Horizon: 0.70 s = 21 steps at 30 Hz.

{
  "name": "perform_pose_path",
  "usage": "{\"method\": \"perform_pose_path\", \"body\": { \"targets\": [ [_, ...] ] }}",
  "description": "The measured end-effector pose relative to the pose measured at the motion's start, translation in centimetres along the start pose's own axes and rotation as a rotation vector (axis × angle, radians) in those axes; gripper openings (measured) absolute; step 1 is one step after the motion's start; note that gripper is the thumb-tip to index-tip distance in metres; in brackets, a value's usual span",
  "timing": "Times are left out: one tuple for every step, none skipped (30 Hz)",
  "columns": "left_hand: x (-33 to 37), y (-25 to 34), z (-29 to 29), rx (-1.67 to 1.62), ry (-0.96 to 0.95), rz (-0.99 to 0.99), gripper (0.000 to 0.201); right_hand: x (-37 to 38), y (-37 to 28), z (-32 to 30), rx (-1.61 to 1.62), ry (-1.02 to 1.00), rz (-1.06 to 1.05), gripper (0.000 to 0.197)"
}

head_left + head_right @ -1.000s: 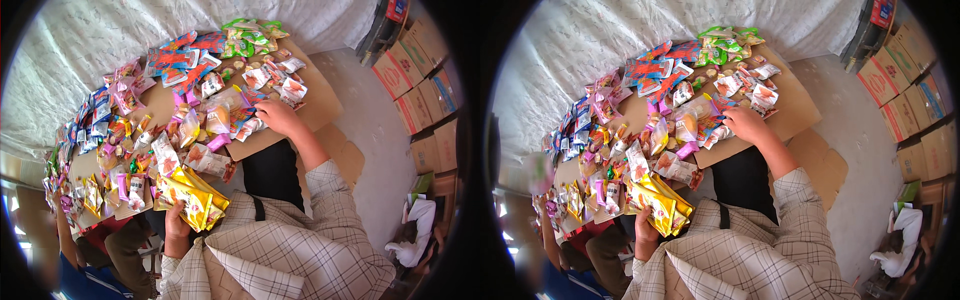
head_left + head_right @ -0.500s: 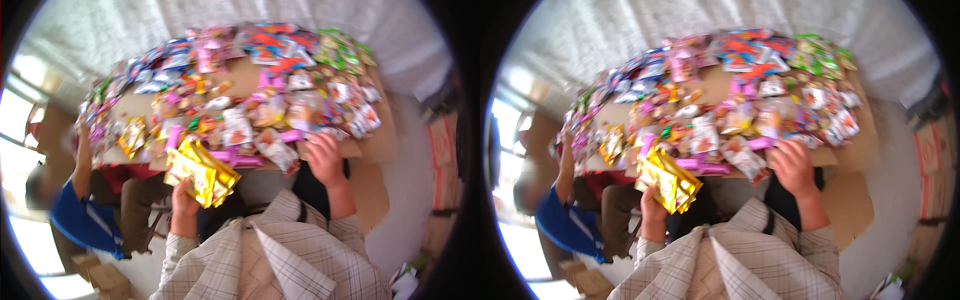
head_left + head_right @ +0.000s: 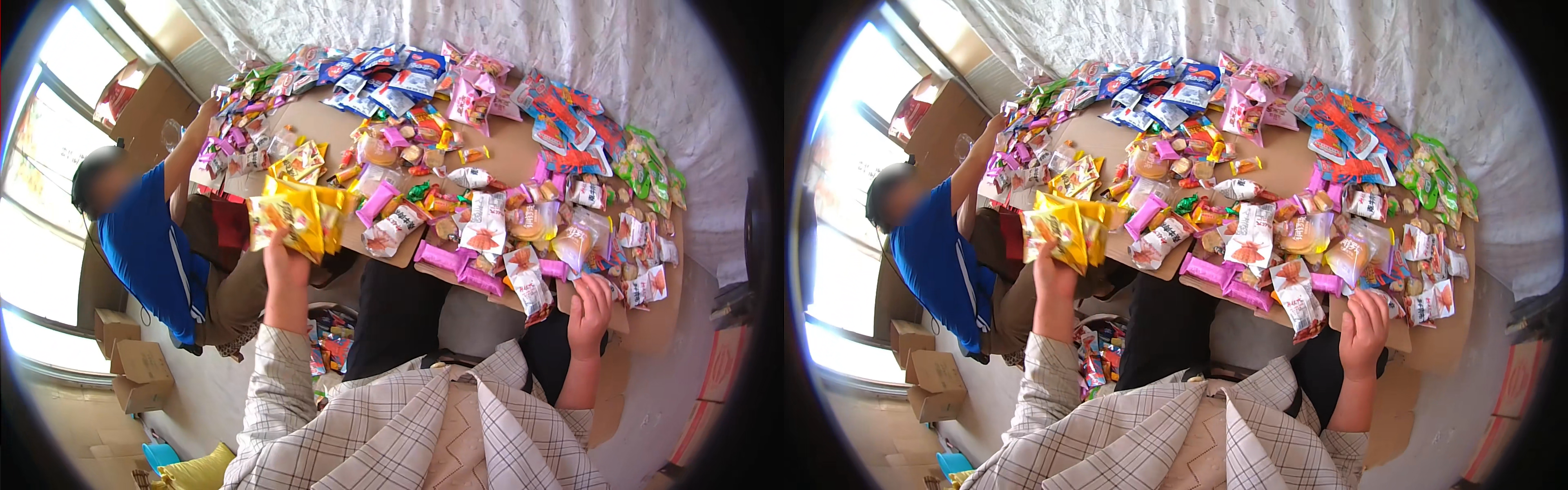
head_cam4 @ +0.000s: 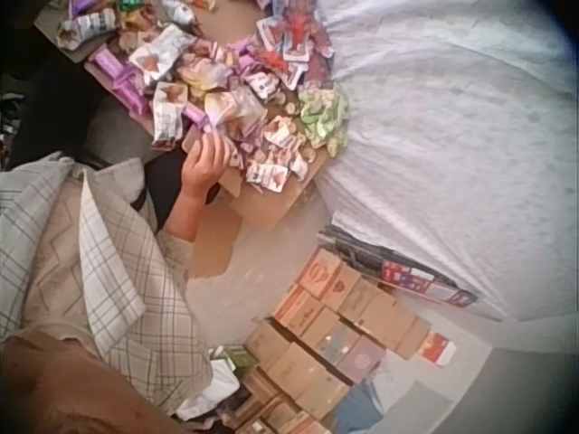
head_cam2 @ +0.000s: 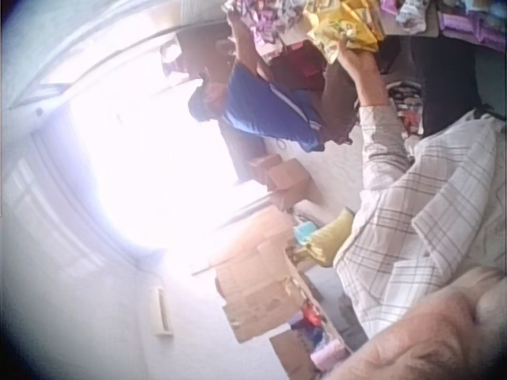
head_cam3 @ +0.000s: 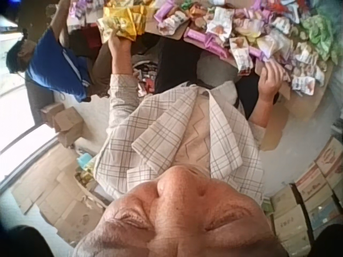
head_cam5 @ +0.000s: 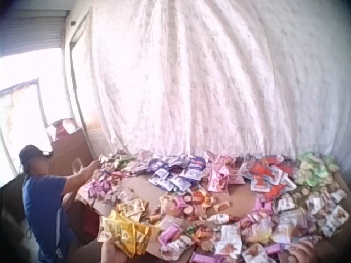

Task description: Sorting through a pile of packaged snack products on a table.

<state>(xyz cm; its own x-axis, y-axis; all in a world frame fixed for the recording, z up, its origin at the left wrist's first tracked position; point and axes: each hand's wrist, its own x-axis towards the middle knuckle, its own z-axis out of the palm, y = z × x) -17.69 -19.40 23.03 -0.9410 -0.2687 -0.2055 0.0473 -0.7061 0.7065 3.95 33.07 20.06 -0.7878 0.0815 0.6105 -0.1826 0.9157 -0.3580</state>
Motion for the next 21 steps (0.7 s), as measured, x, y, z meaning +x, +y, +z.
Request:
{"method": "perform_pose_path", "body": {
  "targets": [
    [1.8,1.1,-0.2,-0.007,0.061,0.009,0.06,-0.1,0.1,0.0,-0.004,-0.006,0.005,0.02],
    [3.5,1.9,-0.5,-0.019,0.087,0.033,0.055,-0.1,0.1,0.1,-0.013,-0.011,0.007,0.02],
    [5.4,2.7,-0.6,-0.01,0.14,0.048,0.053,-0.2,0.1,0.2,-0.021,-0.016,0.007,0.02],
    [7.1,3.2,-0.8,0.008,0.205,0.073,0.051,-0.2,0.1,0.2,-0.029,-0.021,0.008,0.021],
    [8.6,3.4,-1.1,0.019,0.188,0.056,0.049,-0.2,0.1,0.2,-0.03,-0.021,0.011,0.021],
    [10.0,3.6,-1.4,0.036,0.196,0.04,0.048,-0.2,0.1,0.3,-0.035,-0.025,0.015,0.02],
    [11.3,3.6,-1.6,0.042,0.203,0.026,0.047,-0.1,0.0,0.3,-0.041,-0.023,0.014,0.018],
    [12.6,3.5,-1.7,0.073,0.198,0.037,0.046,-0.1,0.0,0.3,-0.047,-0.02,0.014,0.017],
    [13.8,3.3,-1.9,0.093,0.193,0.049,0.046,0.0,0.0,0.3,-0.052,-0.025,0.015,0.017],
    [15.1,3.0,-1.9,0.104,0.192,0.065,0.046,0.0,-0.1,0.4,-0.057,-0.029,0.016,0.017],
    [16.4,2.8,-2.0,0.102,0.206,0.065,0.041,0.1,-0.1,0.4,-0.063,-0.034,0.016,0.017],
    [17.7,2.7,-2.0,0.148,0.204,0.069,0.04,0.1,-0.1,0.4,-0.071,-0.04,0.015,0.017],
    [19.0,2.5,-2.1,0.184,0.22,0.068,0.038,0.2,-0.1,0.4,-0.078,-0.041,0.01,0.017],
    [20.0,2.2,-2.4,0.213,0.264,0.068,0.037,0.2,-0.1,0.5,-0.087,-0.042,0.011,0.017],
    [20.9,1.7,-2.9,0.268,0.222,0.12,0.033,0.2,-0.2,0.5,-0.095,-0.045,0.012,0.016],
    [21.6,1.3,-3.3,0.361,0.222,0.175,0.033,0.3,-0.2,0.6,-0.101,-0.045,0.009,0.016],
    [22.4,0.9,-3.7,0.453,0.219,0.243,0.033,0.3,-0.2,0.6,-0.108,-0.048,0.013,0.016],
    [23.1,0.5,-4.2,0.557,0.221,0.314,0.033,0.3,-0.2,0.7,-0.111,-0.05,0.016,0.016],
    [23.5,0.2,-4.6,0.787,0.302,0.368,0.04,0.4,-0.2,0.7,-0.116,-0.054,0.019,0.016],
    [23.7,0.0,-5.1,0.966,0.347,0.413,0.045,0.4,-0.2,0.8,-0.124,-0.058,0.023,0.016],
    [23.7,-0.2,-5.6,1.157,0.446,0.401,0.05,0.4,-0.2,0.8,-0.125,-0.061,0.026,0.016]
  ]
}}
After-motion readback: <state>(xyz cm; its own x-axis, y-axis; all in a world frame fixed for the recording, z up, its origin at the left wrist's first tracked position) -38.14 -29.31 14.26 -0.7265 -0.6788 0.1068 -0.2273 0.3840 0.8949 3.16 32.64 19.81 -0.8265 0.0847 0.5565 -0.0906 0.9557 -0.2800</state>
